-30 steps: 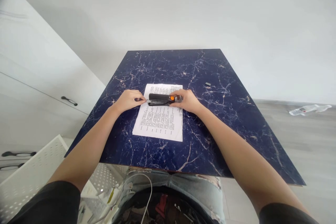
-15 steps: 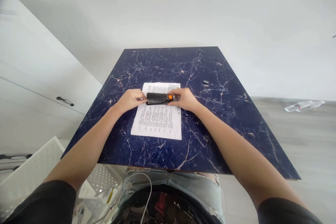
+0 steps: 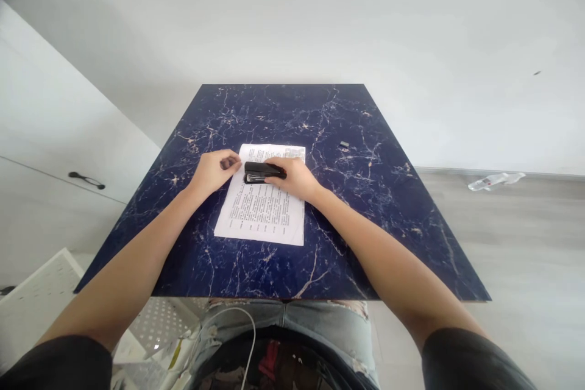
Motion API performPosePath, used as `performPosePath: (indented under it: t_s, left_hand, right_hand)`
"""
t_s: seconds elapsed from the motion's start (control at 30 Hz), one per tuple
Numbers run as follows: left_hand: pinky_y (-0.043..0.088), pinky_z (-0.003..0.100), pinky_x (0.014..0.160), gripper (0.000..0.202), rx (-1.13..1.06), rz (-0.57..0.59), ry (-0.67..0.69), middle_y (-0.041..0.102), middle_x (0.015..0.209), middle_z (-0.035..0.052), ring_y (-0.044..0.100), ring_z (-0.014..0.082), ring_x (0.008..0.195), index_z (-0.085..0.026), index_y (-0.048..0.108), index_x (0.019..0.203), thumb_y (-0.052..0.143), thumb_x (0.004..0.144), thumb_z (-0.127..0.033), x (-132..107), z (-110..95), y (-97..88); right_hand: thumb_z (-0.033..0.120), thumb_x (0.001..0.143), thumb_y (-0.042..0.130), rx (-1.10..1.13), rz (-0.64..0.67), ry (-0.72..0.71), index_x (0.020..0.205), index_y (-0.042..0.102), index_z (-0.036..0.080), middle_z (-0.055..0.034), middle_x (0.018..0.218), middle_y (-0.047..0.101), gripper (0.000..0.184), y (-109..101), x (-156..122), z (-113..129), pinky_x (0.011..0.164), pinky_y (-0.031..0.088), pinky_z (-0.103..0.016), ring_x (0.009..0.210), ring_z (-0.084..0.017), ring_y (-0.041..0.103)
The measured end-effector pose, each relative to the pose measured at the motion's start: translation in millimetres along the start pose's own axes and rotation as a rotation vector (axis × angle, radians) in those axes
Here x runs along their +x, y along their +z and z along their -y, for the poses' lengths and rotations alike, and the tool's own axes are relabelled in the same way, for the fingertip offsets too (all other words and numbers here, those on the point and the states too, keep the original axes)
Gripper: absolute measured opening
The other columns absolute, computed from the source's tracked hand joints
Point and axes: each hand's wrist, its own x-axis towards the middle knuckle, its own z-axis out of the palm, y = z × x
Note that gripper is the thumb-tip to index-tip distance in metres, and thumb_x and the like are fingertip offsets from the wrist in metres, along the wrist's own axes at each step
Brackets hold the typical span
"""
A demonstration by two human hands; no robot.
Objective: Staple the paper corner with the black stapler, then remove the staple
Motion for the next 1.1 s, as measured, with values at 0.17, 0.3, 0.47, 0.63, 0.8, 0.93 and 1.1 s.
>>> performPosePath:
  t_s: [0.17,0.3,0.47,0.63,0.8,0.93,1.1]
  left_hand:
    - [0.045,0.057,0.106,0.035,0.2,-0.159,-0.17,0.065,0.116,0.0181,0.059,0.0383,0.115,-0.016,0.07,0.112,0.073,0.089,-0.042,-4.5,7.3,16.6]
    - [0.046,0.058,0.105,0.04,0.197,-0.144,-0.177,0.06,0.119,0.0177,0.055,0.0396,0.118,-0.016,0.066,0.114,0.074,0.088,-0.046,-6.6,-2.1,28.5]
    - [0.05,0.051,0.1,0.015,0.129,-0.11,-0.133,0.062,0.108,0.0114,0.06,0.0304,0.105,-0.02,0.062,0.102,0.07,0.091,-0.028,-4.0,-5.6,34.0]
    - [0.053,0.044,0.084,0.007,0.038,-0.082,-0.13,0.065,0.095,0.0058,0.064,0.0236,0.086,-0.023,0.055,0.094,0.061,0.093,-0.018,-1.7,0.7,31.2]
    - [0.048,0.037,0.067,0.006,-0.055,-0.146,-0.158,0.065,0.082,0.0026,0.064,0.0207,0.072,-0.026,0.048,0.101,0.05,0.101,-0.02,-3.7,-5.6,23.8]
    - [0.04,0.03,0.053,0.021,-0.237,-0.203,-0.163,0.061,0.072,-0.0032,0.051,0.0146,0.051,-0.029,0.044,0.122,0.049,0.103,-0.022,-8.0,-19.3,17.9]
    - [0.032,0.028,0.048,0.019,-0.176,-0.3,-0.073,0.057,0.069,-0.0028,0.04,0.0114,0.047,-0.027,0.063,0.114,0.048,0.104,-0.022,-10.0,-30.2,13.0]
  right_hand:
    - [0.033,0.087,0.078,0.073,-0.144,0.157,0.113,0.074,0.023,-0.0079,0.11,0.077,0.029,-45.6,-1.4,8.2,0.085,0.062,-0.049,0.094,-0.027,0.073]
    - [0.041,0.084,0.081,0.078,-0.131,0.23,0.113,0.072,0.019,-0.012,0.107,0.075,0.037,-104.5,-18.7,-0.8,0.077,0.063,-0.047,0.09,-0.028,0.074]
    - [0.048,0.076,0.087,0.046,-0.05,0.261,0.097,0.073,0.021,-0.0087,0.095,0.075,0.037,-132.7,-46.5,-28.0,0.071,0.06,-0.043,0.08,-0.027,0.072]
    - [0.044,0.078,0.086,0.07,0.1,0.283,0.097,0.073,0.023,-0.0063,0.094,0.075,0.031,-138.5,-58.6,-44.3,0.068,0.057,-0.039,0.077,-0.025,0.071]
    - [0.044,0.077,0.084,0.096,0.179,0.295,0.098,0.074,0.025,-0.0054,0.096,0.075,0.03,-137.8,-57.5,-51.9,0.074,0.058,-0.039,0.083,-0.025,0.071]
    - [0.047,0.081,0.081,0.079,0.242,0.255,0.105,0.075,0.026,-0.0044,0.102,0.075,0.032,-129.5,-53.6,-52.8,0.077,0.057,-0.038,0.087,-0.024,0.07]
    - [0.044,0.089,0.075,0.064,0.282,0.125,0.117,0.076,0.027,-0.0052,0.104,0.074,0.032,-119.0,-48.7,-51.0,0.074,0.054,-0.035,0.086,-0.021,0.068]
